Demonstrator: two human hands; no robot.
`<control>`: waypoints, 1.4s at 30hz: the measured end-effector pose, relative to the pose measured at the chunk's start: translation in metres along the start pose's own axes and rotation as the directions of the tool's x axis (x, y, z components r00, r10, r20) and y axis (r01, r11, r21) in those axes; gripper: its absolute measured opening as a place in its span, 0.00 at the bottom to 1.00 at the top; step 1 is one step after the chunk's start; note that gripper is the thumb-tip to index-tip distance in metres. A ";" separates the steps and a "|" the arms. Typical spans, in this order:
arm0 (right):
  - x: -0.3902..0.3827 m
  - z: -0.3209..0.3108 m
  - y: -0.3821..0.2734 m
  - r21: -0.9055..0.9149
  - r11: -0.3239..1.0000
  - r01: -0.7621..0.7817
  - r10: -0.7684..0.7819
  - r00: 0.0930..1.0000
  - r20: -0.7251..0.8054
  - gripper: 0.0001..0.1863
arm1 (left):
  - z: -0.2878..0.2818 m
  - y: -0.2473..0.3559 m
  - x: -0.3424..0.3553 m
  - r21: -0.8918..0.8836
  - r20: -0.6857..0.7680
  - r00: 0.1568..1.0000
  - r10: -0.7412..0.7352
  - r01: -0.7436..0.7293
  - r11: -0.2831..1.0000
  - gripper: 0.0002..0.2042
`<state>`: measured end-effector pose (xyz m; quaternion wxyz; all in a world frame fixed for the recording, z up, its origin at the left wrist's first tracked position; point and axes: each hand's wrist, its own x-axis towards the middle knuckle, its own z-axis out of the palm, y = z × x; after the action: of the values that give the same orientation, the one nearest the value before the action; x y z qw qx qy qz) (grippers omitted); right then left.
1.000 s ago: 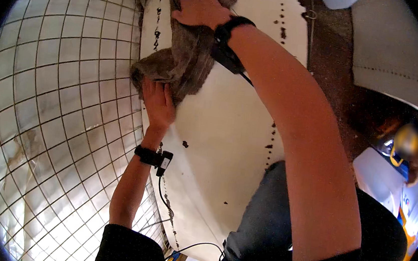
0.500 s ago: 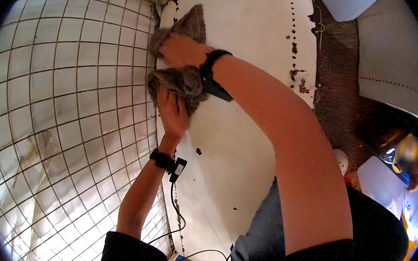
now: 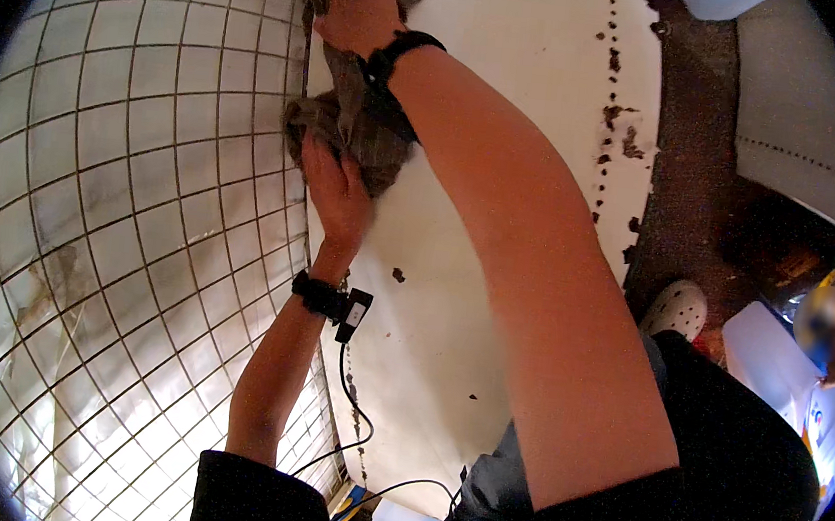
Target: The person wipes down the white shelves and a white grid wall with a cloth.
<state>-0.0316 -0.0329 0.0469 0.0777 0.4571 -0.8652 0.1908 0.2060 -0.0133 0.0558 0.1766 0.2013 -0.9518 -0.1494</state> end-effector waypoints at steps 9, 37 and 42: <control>-0.049 -0.007 -0.022 0.238 0.955 0.177 -0.201 0.976 0.080 0.17 | -0.011 0.012 0.000 0.099 0.007 0.997 -0.073 0.072 0.992 0.17; 0.015 0.018 -0.022 -0.032 0.953 -0.300 0.289 0.940 -0.181 0.21 | 0.001 0.008 0.001 -0.009 0.018 1.000 -0.018 0.018 1.000 0.22; -0.015 -0.028 -0.015 0.017 1.000 -0.006 0.002 0.971 0.237 0.22 | -0.002 0.002 0.000 0.002 0.007 1.000 -0.003 0.003 1.000 0.21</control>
<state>-0.0119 -0.0180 0.0720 -0.0307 0.4756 -0.8675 0.1428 0.2064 -0.0118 0.0581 0.1727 0.2024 -0.9523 -0.1494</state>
